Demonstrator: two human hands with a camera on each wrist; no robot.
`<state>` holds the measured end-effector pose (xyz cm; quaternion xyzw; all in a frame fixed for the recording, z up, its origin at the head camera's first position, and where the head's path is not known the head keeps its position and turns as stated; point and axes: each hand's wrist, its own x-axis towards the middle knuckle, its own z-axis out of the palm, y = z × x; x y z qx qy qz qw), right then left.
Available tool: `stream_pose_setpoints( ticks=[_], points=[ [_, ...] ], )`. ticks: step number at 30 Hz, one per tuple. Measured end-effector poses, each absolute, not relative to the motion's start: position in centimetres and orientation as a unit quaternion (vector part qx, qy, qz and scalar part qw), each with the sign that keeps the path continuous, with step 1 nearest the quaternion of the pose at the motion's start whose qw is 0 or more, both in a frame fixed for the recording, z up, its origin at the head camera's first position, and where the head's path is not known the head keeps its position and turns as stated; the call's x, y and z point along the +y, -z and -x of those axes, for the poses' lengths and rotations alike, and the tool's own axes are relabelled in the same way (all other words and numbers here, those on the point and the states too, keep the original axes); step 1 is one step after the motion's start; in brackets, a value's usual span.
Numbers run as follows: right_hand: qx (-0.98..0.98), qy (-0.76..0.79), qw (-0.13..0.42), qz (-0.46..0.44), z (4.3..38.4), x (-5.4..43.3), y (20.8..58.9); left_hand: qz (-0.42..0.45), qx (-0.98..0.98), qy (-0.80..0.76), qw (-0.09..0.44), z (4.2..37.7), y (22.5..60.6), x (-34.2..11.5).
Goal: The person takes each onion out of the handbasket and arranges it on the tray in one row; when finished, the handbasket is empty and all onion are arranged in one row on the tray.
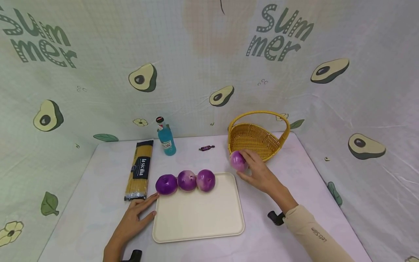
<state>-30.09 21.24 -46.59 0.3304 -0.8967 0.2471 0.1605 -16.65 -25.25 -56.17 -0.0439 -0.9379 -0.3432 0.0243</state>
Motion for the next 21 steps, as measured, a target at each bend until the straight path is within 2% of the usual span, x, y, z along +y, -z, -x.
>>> stream_pose_setpoints(
  ticks=[21],
  points=[
    [-0.894,-0.24,0.163,-0.343,29.32,20.74,47.38,0.057,-0.941,0.331,0.045,16.63,56.43,-25.21]
  ],
)
